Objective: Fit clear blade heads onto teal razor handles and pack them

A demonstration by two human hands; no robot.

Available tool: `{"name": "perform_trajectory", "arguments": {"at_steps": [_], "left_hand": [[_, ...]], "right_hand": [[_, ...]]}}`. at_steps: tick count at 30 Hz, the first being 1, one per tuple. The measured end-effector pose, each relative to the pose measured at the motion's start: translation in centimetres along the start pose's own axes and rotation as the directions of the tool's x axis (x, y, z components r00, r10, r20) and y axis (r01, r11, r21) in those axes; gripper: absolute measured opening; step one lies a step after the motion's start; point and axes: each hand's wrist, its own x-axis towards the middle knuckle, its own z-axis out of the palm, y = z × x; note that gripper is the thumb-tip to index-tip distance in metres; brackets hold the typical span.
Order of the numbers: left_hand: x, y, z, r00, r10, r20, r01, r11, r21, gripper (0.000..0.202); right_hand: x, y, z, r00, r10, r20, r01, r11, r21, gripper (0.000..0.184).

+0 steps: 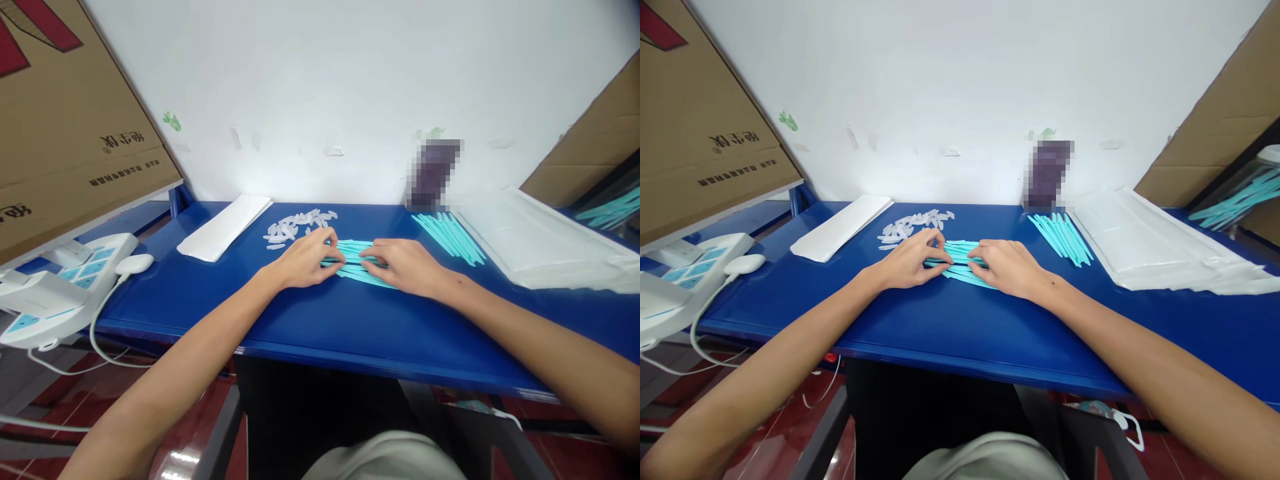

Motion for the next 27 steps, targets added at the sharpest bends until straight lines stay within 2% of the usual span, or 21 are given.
{"name": "perform_trajectory", "arguments": {"at_steps": [6,14,20,27], "left_hand": [[0.1,-0.7,0.8,0.997,-0.044,-0.056,0.044,0.999,0.012,0.027],[0.1,-0.6,0.7,0.999,-0.030,-0.026,0.028,0.999,-0.047,0.026],[0.0,0.0,0.0,0.999,-0.007,0.046,0.010,0.998,-0.066,0.029],[0.0,0.2,-0.1,0.998,0.020,0.066,-0.015,0.998,-0.061,0.035]], "right_hand": [[0.4,0.2,0.2,0.994,0.102,-0.027,-0.102,0.995,0.011,0.037],[0.3,0.4,0.2,1.000,-0.014,-0.006,0.014,0.997,0.080,0.035],[0.3,0.4,0.0,0.999,-0.018,0.027,0.016,0.995,0.101,0.034],[0.2,0.3,0.0,0.999,0.027,0.034,-0.030,0.995,0.095,0.038]]}}
